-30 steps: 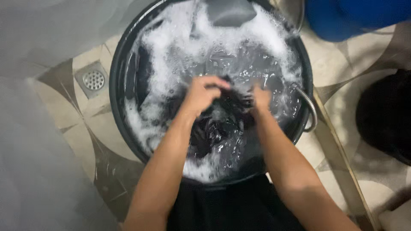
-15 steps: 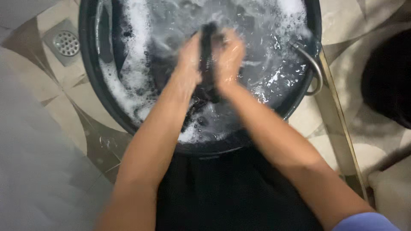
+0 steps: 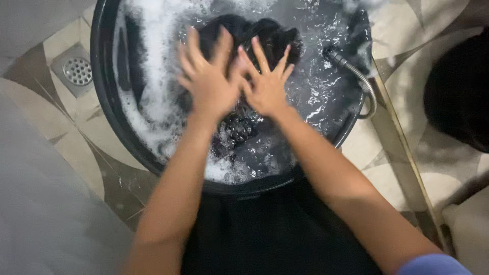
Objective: The person washes dark clothing by hand in a basin of soapy water, scrubbing and rinsing the fabric before transferring it to a basket.
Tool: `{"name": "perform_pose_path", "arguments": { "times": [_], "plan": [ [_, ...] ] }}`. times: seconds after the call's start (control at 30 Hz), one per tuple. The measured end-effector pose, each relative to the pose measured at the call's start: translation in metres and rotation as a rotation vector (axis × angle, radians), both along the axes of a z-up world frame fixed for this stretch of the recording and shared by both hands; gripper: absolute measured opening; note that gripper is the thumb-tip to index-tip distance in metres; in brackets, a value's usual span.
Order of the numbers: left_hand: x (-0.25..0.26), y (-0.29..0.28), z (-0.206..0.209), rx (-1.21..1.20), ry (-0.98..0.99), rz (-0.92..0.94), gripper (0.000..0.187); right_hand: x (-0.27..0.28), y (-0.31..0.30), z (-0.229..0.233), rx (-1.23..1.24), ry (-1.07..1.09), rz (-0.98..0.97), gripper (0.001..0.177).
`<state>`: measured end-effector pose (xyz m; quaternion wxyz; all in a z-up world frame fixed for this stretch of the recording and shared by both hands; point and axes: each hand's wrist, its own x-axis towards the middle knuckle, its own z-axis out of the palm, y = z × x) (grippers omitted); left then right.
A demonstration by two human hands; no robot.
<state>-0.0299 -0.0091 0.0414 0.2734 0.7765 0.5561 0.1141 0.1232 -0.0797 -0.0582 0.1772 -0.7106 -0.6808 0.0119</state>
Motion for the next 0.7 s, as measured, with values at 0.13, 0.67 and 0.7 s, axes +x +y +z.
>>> {"name": "perform_pose_path", "arguments": {
  "times": [0.13,0.67,0.7],
  "plan": [
    [-0.003,-0.037,-0.032,-0.255,0.157,-0.398,0.076,0.046,0.027,-0.028,-0.379,0.467,-0.335,0.057],
    [0.019,0.033,-0.048,-0.616,-1.469,0.006,0.019,0.015,0.01,-0.017,0.258,1.258,-0.797,0.043],
    [0.026,0.034,-0.067,-0.704,-1.494,0.062,0.024,-0.013,0.006,0.002,0.387,0.96,-0.722,0.045]
  ]
}}
